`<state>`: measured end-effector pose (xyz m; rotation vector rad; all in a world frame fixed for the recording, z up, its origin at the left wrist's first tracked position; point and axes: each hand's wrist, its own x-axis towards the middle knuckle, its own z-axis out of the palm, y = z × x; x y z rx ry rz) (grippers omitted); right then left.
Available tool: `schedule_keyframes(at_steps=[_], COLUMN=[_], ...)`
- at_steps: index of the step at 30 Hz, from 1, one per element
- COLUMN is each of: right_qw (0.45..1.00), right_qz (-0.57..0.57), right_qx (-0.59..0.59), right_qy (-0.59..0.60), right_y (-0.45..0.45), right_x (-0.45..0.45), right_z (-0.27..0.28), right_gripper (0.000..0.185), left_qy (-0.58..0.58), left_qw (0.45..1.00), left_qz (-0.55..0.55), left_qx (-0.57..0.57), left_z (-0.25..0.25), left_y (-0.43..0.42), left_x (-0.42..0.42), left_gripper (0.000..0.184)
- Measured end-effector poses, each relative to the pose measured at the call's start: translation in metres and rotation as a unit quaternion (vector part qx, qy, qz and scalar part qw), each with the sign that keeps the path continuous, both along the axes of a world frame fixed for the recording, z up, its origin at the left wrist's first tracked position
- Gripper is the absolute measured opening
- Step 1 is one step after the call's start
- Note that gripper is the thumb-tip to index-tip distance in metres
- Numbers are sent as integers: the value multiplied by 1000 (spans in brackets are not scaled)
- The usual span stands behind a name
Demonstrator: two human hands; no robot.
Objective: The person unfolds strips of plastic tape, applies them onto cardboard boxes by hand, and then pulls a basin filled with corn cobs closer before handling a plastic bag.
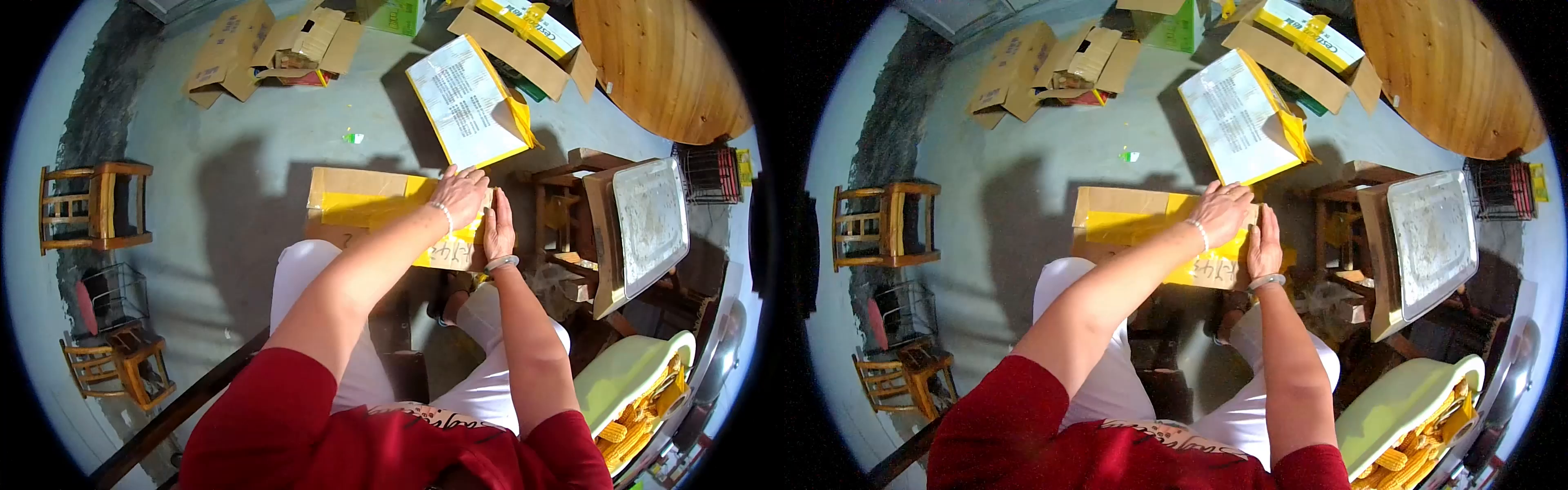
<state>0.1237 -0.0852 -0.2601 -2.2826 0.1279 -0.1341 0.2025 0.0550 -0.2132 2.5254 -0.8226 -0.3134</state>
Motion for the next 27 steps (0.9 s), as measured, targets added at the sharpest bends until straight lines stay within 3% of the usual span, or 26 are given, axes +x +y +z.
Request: schedule_keyframes(at_steps=[3,8,14,16,19,23,27], right_qw=[1000,1000,999,999,999,998,998], right_qz=[-4,-14,-20,-20,-25,-29,-28], right_qx=[-24,5,4,-2,-14,-23,-27], right_qy=[-12,4,33,30,36,47,54], right_y=[1,2,4,2,2,3,2], right_x=[2,1,-2,-2,1,1,0], right_z=[-2,2,10,6,5,5,6], right_gripper=[45,45,46,46,46,47,48], left_qy=[-67,-37,-34,-16,-55,-65,-59], left_qw=[997,984,982,981,966,989,984], left_qz=[3,6,94,91,175,-27,-76], left_qx=[-26,176,163,172,181,129,148], left_z=[11,10,5,16,17,24,11], left_y=[26,96,174,182,176,137,134], left_x=[-31,-59,-71,-71,-70,-60,-53], left_gripper=[38,54,55,55,55,57,56])
